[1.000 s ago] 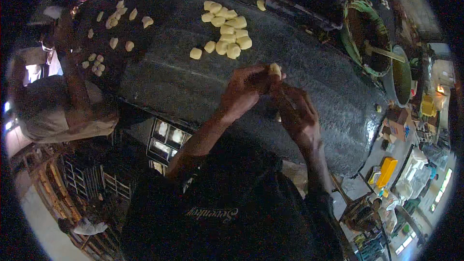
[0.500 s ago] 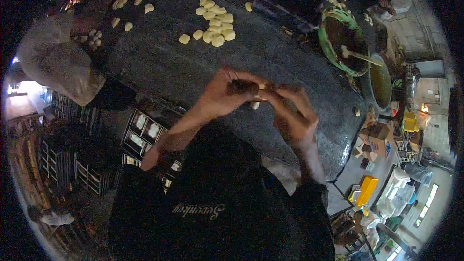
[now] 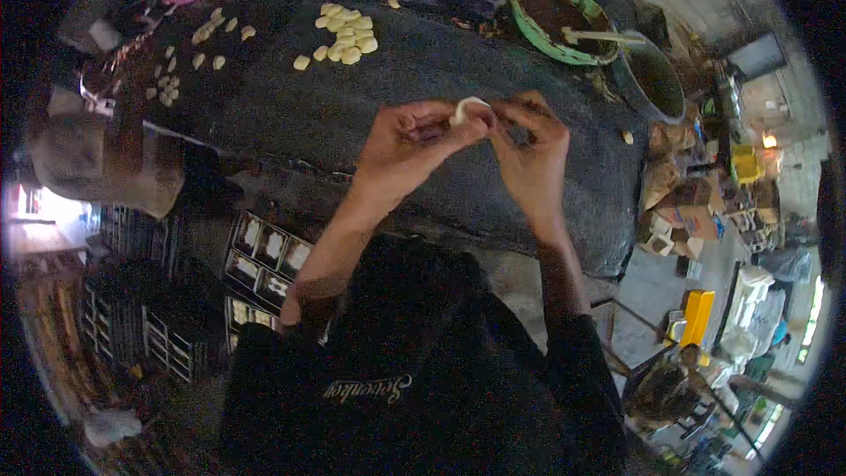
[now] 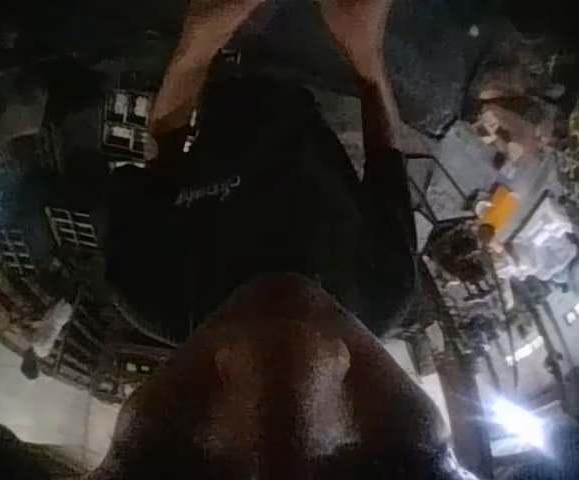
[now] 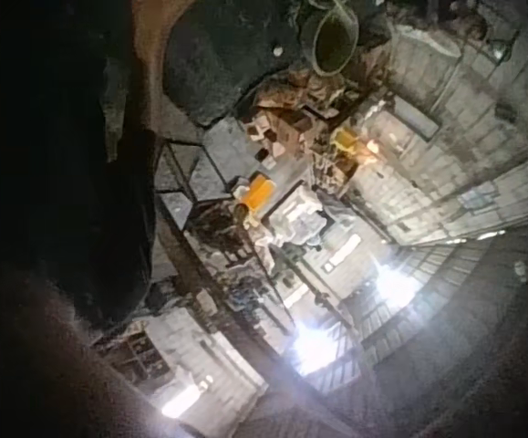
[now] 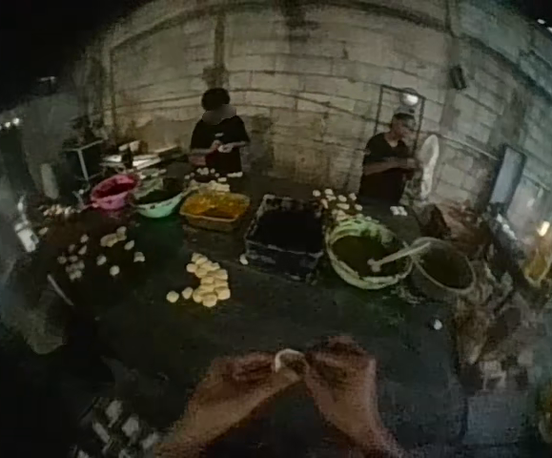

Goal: The recorder is shaping pieces of dough, adding filling, and placing them in baking trays within a bakery production environment.

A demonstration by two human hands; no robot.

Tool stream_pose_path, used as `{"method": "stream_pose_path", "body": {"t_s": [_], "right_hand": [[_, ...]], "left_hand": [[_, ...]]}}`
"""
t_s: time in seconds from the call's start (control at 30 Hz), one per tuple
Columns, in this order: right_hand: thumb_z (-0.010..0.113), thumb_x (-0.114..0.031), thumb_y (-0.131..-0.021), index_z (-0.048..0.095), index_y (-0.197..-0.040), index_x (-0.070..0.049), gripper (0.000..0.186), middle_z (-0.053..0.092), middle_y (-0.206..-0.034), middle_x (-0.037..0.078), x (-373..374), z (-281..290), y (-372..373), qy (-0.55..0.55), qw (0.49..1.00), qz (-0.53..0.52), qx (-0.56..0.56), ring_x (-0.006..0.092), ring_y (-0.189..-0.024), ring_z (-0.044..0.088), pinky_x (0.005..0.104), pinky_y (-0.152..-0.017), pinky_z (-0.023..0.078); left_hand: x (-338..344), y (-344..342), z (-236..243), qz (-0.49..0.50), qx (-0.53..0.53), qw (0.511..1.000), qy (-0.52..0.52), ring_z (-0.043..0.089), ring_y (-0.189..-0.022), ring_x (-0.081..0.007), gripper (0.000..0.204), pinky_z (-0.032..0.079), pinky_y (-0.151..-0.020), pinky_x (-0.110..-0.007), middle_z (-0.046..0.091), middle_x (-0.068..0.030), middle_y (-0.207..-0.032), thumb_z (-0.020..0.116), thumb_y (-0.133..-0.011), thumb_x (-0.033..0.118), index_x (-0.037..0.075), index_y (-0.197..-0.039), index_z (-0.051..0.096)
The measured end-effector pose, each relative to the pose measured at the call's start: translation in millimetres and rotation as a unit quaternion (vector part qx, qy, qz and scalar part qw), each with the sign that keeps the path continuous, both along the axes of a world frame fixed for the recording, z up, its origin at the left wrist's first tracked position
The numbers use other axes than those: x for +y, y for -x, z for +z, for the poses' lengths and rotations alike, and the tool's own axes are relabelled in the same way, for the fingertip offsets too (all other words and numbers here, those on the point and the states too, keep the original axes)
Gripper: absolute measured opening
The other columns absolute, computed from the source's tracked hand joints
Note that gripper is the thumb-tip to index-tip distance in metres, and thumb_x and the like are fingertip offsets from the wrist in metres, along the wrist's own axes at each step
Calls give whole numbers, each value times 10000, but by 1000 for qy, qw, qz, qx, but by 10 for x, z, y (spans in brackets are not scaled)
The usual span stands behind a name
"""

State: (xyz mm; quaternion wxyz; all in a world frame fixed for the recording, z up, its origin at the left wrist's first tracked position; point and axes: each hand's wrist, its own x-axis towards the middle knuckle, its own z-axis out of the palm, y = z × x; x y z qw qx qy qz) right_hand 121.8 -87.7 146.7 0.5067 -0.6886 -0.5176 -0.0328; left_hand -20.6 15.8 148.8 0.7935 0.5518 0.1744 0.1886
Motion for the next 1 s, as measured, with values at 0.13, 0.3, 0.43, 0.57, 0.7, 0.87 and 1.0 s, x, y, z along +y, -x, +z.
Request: {"method": "stream_pose_path", "body": {"t_s": [0.13,0.3,0.43,0.57,0.7,0.87,1.0], "right_hand": [[749,-99,-769,737,-983,-67,217,688,-811,123,-82,-9,83,-86,994,23,63,231,-675,660,327,-628,528],[747,-123,-784,749,-974,-85,193,718,-859,114,-96,171,141,-62,997,35,-33,211,-737,691,308,-640,539],[733,-174,-785,749,-990,-157,206,707,-864,95,-48,37,22,53,957,80,272,277,-718,669,356,-659,550],[723,-155,-781,748,-978,-156,199,705,-862,88,57,11,132,-40,997,60,-14,276,-725,658,372,-689,551],[724,-104,-768,750,-956,-113,190,698,-830,102,270,25,102,-83,988,122,-45,257,-774,656,351,-693,538],[723,-169,-774,746,-967,-142,197,701,-861,84,757,-137,13,-7,994,99,34,274,-821,662,376,-737,545],[735,-195,-777,746,-972,-143,202,699,-862,96,1342,-311,-25,8,997,40,68,277,-828,662,377,-727,543]], "left_hand": [[-187,-112,-186,150,-103,981,-67,615,-1027,-172,251,502,-896,-318,637,-96,-1164,666,-898,131,-11,-1103,637],[-325,-30,-280,181,-104,978,25,618,-1033,-179,237,532,-859,-322,625,-115,-1179,670,-889,91,-6,-1103,637],[-216,32,-290,179,-77,981,-3,630,-1027,-174,189,564,-811,-309,638,-109,-1156,677,-886,81,13,-1061,658],[-165,9,-372,230,-114,967,6,644,-981,-171,190,562,-815,-311,666,-90,-1078,681,-885,86,6,-1056,659],[-4,31,-277,206,-104,973,10,640,-975,-154,199,549,-837,-301,663,-79,-1076,693,-879,100,9,-1054,664],[584,43,-405,151,-35,988,-18,629,-998,-150,204,542,-861,-298,643,-88,-1133,689,-883,105,7,-1060,665],[1186,-106,-661,230,-4,973,-34,636,-985,-162,201,544,-863,-299,644,-96,-1134,673,-896,105,3,-1069,661]]}}
